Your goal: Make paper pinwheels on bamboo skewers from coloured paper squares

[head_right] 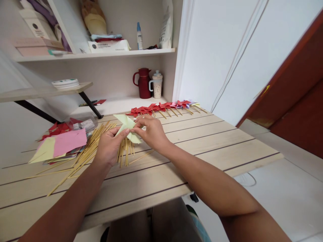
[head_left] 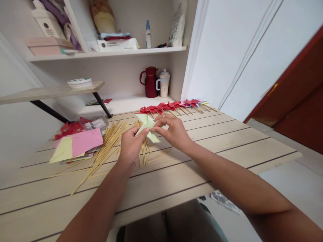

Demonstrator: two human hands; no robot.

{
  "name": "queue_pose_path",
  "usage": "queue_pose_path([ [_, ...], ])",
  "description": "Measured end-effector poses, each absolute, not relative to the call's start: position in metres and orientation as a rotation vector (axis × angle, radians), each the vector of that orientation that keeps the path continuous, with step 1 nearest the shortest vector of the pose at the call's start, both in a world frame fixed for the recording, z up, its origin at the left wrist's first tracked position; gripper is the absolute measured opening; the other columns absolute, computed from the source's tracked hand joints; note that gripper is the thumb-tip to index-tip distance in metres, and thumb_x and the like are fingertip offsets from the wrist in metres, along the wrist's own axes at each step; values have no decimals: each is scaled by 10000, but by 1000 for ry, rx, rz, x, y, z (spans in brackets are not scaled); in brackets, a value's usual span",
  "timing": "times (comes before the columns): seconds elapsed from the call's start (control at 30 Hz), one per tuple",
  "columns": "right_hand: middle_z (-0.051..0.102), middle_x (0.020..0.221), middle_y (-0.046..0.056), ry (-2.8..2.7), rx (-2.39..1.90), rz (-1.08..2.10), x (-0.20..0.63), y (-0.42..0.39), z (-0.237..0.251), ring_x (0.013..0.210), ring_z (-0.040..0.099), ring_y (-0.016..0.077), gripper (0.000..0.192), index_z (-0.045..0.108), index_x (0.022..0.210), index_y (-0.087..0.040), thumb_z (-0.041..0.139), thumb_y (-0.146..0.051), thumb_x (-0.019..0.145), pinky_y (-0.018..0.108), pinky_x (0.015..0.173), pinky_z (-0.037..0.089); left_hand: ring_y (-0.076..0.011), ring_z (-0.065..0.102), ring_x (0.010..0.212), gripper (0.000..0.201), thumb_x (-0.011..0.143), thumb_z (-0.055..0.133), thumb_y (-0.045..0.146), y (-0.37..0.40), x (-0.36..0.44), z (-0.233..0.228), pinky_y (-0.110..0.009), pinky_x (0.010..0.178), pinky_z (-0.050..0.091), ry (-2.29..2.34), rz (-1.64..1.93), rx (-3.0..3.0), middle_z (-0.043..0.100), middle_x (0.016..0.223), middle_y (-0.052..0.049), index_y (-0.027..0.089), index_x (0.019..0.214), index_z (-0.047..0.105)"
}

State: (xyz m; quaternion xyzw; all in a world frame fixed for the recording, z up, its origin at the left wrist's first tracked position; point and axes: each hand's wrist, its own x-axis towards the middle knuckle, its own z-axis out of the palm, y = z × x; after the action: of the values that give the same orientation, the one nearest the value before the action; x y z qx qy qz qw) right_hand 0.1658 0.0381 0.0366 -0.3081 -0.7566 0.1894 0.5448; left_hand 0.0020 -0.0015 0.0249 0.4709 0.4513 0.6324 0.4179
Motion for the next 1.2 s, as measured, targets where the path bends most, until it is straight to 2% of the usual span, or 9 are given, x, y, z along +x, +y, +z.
queue_pose_path([
  [0.33,731,901,35,-1831,-750,422,167,39,37,953,698,228,186,696,664,-216,831,-206,793,372,849,515,-194,720,849,332,690,875,361,0,2,24,-323,835,551,1137,1582,1189,806,989,-82,182,965,824],
  [0.67,732,996,62,-1851,-730,399,167,38,37,975,696,233,195,684,675,-204,833,-227,799,390,881,519,-197,712,874,278,714,851,337,-2,2,25,-329,856,544,1177,1593,1249,805,988,-62,194,951,823],
  [0.77,722,916,40,-1815,-729,413,166,36,39,928,684,218,199,679,688,-212,825,-259,814,373,857,521,-197,718,875,290,710,859,340,-3,3,27,-325,851,550,1113,1607,1218,803,984,-64,187,953,819],
  [0.83,711,875,30,-1769,-721,436,167,35,41,892,672,202,163,691,756,-218,766,-300,876,346,811,525,-202,724,911,316,710,862,335,-3,4,28,-326,879,549,1045,1619,1153,803,1002,-71,182,983,815],
  [0.9,717,934,32,-1694,-692,509,168,34,43,867,671,181,146,701,902,-221,674,-356,950,322,770,535,-208,725,968,340,703,869,320,-2,3,28,-327,930,540,997,1637,1082,801,1030,-81,175,1005,811],
  [1.03,714,1081,47,-1562,-620,673,171,37,43,844,680,154,304,643,1154,-227,592,-478,990,299,740,563,-202,723,978,358,665,893,299,3,-2,26,-316,942,541,966,1682,968,799,1047,-89,167,987,809],
  [1.1,717,1024,42,-1575,-608,717,171,38,42,834,677,156,331,650,1147,-223,582,-506,990,298,736,560,-196,724,942,372,643,902,300,6,-6,24,-311,911,552,971,1703,936,802,1027,-86,164,977,810],
  [1.2,709,871,27,-1641,-620,746,170,38,38,779,667,156,350,694,1010,-201,557,-523,999,300,733,536,-194,722,915,362,640,891,299,9,-10,19,-308,897,550,993,1714,958,804,1018,-83,159,965,813],
])
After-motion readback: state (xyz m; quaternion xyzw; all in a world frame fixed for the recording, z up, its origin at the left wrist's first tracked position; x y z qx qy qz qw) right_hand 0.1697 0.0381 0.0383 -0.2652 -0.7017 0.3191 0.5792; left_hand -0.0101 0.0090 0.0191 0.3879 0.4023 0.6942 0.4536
